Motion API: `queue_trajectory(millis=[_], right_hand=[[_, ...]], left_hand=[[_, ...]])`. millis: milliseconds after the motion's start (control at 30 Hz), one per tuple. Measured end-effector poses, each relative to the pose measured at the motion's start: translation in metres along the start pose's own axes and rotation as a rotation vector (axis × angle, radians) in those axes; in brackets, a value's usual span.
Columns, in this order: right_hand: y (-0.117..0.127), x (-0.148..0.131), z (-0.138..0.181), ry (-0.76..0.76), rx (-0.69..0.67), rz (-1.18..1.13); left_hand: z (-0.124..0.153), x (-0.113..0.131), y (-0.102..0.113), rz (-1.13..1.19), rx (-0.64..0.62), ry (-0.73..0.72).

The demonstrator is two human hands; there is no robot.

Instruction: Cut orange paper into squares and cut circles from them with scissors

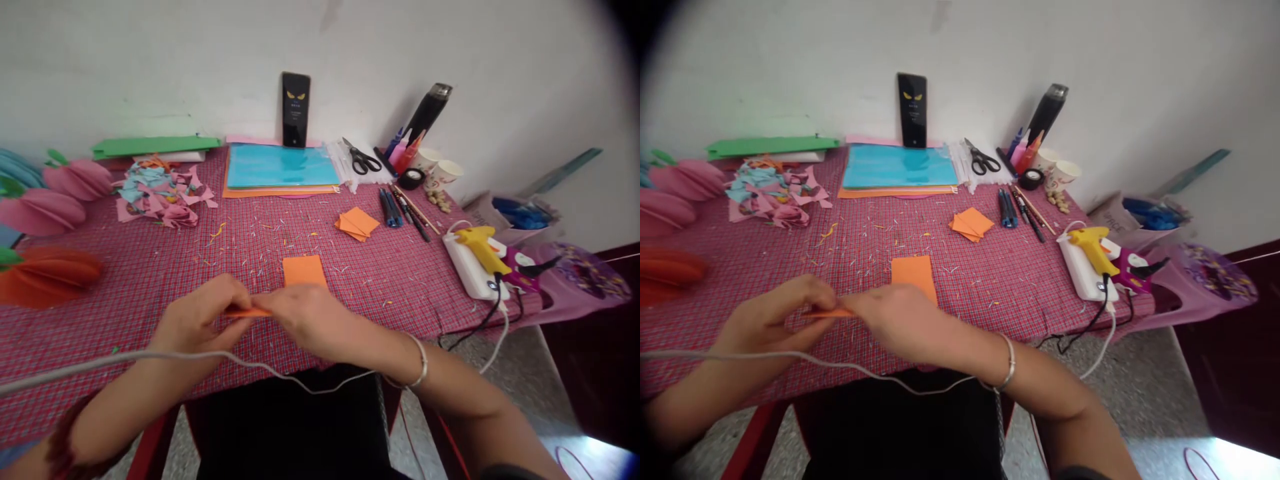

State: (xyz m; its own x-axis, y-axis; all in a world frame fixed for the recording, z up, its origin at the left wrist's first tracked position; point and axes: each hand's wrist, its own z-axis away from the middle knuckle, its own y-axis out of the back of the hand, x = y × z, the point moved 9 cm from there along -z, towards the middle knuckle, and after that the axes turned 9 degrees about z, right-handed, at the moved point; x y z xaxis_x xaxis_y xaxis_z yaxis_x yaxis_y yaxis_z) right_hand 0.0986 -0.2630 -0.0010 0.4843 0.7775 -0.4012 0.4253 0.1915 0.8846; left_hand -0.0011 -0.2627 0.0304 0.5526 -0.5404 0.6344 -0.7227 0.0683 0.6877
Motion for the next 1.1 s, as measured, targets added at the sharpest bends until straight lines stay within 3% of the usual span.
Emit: queue_trajectory(millis=[100,167,233,267,333,433,533,633,700,800,900,1100], right_hand=[[0.055,0.061,0.02,-0.169,0.181,0.102],[0.095,0.112,0.039,-0.324,0.356,0.256],[0.116,0.161,0.055,-0.481,0.421,0.443],[0.114,0.183,0.059,-0.522,0.377,0.516],[0.086,0.22,0.06,-0.519,0.118,0.567],[0.05,0.249,0.066,-0.556,-0.125,0.542],[0.051,0.235,0.067,-0.568,-0.052,0.497],[0.061,0.18,0.064,-0.385,0.104,0.336],[0.047,0.137,0.064,-0.211,0.019,0.121],[0.021,0.095,0.071,-0.106,-0.15,-0.004],[0.01,0.085,0.072,-0.106,-0.153,0.003],[0.015,0.087,0.065,-0.057,-0.041,0.021]], left_hand=[[-0.021,0.01,-0.006,-0.073,0.095,-0.134],[-0.027,0.006,-0.026,-0.112,-0.006,-0.161],[-0.027,-0.001,-0.053,-0.127,-0.179,-0.165],[-0.026,-0.004,-0.065,-0.134,-0.262,-0.167],[-0.022,-0.01,-0.086,-0.157,-0.4,-0.168],[-0.021,-0.02,-0.105,-0.195,-0.51,-0.154],[-0.025,-0.027,-0.11,-0.211,-0.519,-0.125],[-0.028,-0.029,-0.109,-0.189,-0.49,-0.115],[-0.029,-0.029,-0.107,-0.164,-0.474,-0.119],[-0.03,-0.027,-0.103,-0.122,-0.447,-0.129],[-0.031,-0.025,-0.101,-0.081,-0.43,-0.129],[-0.032,-0.027,-0.097,-0.064,-0.413,-0.121]])
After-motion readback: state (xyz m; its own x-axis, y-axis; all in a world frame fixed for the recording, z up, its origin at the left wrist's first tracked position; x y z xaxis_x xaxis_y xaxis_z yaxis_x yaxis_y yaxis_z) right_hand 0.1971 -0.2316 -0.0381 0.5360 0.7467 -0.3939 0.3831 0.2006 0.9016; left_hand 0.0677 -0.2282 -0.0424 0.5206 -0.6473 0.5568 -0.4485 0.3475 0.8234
